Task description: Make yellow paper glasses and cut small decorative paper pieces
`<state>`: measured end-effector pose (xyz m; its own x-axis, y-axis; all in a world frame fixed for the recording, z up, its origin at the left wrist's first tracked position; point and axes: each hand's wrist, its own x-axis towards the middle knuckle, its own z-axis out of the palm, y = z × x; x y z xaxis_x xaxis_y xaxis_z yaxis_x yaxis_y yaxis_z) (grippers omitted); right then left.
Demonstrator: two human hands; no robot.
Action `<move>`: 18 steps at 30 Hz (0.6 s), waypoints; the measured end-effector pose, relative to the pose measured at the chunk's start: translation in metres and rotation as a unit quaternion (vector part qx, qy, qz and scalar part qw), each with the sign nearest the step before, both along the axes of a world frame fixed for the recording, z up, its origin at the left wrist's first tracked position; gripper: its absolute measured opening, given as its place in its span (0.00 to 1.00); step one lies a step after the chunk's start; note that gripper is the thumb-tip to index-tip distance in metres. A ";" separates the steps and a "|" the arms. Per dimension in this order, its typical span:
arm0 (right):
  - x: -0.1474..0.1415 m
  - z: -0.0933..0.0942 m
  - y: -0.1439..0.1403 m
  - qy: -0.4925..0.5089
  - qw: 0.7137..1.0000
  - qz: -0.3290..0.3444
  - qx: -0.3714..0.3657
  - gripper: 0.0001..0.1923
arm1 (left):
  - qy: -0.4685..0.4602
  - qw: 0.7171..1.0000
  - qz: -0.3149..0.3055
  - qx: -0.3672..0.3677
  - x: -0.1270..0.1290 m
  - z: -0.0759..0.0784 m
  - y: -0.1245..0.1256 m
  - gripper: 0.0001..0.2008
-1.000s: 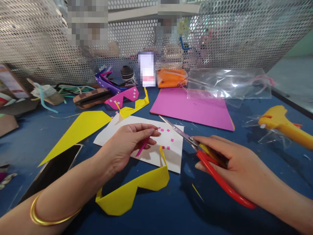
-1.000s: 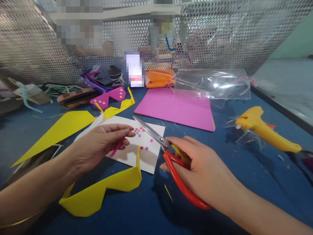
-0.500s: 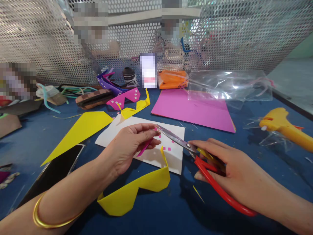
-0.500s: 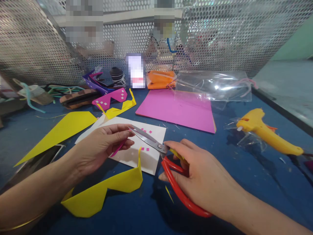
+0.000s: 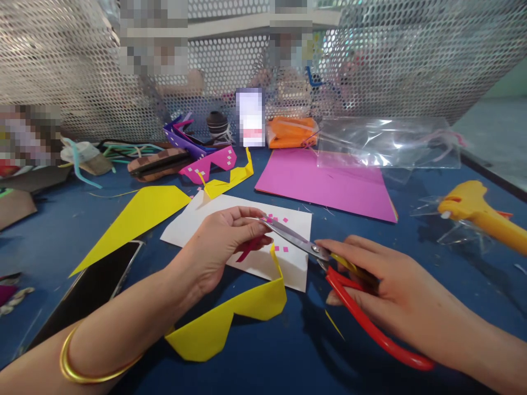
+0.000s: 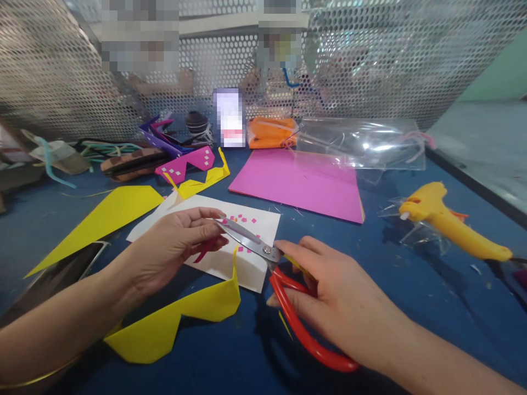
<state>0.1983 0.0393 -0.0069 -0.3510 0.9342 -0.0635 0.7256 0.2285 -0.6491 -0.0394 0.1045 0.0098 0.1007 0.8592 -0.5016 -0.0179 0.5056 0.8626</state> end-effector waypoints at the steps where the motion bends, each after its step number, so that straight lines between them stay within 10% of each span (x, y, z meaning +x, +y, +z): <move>1: 0.001 0.000 0.000 0.000 1.000 0.004 0.002 0.22 | 0.002 1.000 0.001 -0.001 0.000 0.000 0.000 0.07; 18: 0.001 0.001 0.002 0.020 1.000 -0.001 0.007 0.20 | -0.012 1.000 -0.028 -0.004 -0.002 -0.003 -0.001 0.03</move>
<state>0.1991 0.0409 -0.0060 -0.3516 0.9355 -0.0362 0.6997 0.2369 -0.6741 -0.0411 0.1037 0.0065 0.1599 0.8480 -0.5053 -0.0094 0.5132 0.8582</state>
